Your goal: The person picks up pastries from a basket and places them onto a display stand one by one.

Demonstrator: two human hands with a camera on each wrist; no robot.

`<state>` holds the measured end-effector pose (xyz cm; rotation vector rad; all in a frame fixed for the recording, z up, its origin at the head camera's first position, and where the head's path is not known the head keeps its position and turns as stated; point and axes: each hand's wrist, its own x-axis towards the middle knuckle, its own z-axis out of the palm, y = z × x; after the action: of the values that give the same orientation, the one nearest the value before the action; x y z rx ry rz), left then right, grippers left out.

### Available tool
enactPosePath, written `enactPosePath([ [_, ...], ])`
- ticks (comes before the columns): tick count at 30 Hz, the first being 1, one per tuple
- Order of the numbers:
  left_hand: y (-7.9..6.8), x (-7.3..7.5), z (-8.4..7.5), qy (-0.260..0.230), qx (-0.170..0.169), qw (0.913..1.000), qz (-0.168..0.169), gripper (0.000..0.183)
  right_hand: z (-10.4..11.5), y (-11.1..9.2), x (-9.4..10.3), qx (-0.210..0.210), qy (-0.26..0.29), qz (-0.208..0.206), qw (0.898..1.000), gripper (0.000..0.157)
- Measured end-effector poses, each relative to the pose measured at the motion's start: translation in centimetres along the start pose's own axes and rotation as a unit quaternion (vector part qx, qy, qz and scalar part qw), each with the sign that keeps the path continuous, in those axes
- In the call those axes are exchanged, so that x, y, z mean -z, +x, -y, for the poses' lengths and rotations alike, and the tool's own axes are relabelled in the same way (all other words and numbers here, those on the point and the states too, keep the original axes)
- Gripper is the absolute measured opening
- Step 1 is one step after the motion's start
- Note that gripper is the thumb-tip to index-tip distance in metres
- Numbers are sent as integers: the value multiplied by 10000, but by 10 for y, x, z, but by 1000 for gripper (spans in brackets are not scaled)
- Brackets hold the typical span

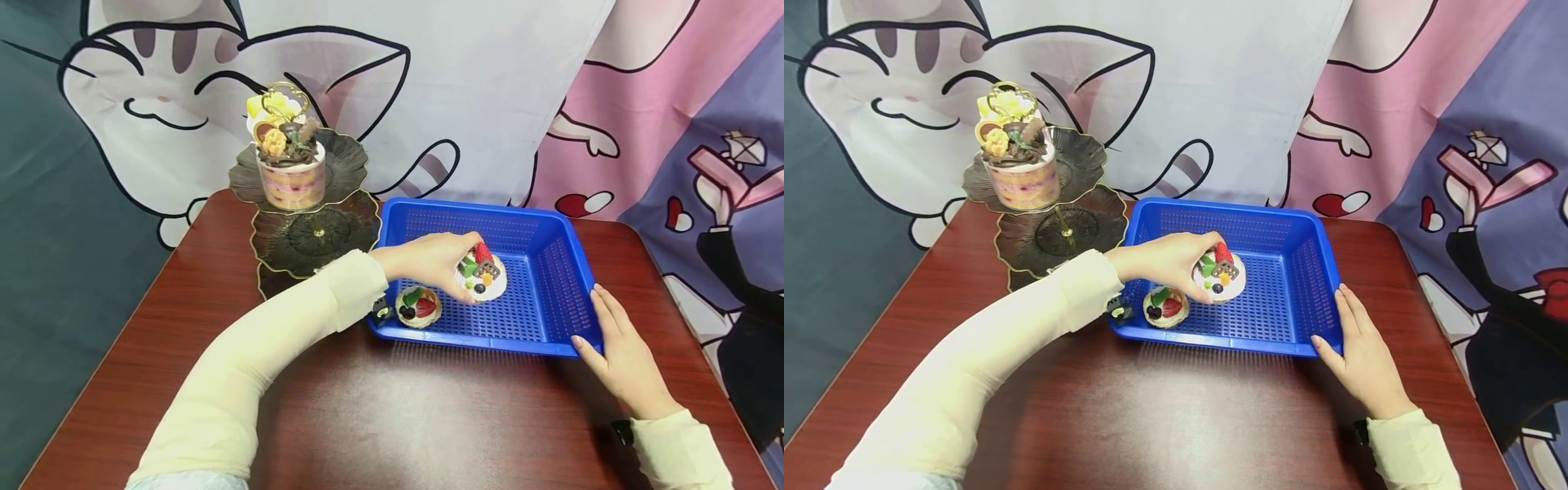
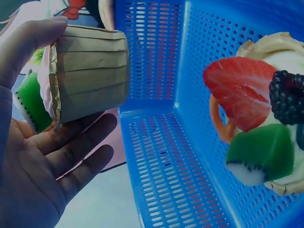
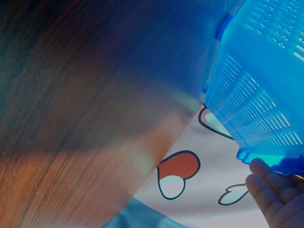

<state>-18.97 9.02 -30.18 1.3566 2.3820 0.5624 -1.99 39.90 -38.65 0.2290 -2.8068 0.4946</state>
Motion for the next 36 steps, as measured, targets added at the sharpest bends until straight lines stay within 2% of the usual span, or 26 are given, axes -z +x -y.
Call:
enactPosePath([
  [18,-33,13,3,-220,604,9947,-802,78,1,0,1,-105,72,67,9999,74],
  [26,-46,16,-4,-144,854,9880,-1281,77,1,-1,0,-66,73,6,10000,73],
  [36,-60,15,-4,-168,1055,9760,-1899,73,-1,-1,-1,-42,101,-3,9999,73],
])
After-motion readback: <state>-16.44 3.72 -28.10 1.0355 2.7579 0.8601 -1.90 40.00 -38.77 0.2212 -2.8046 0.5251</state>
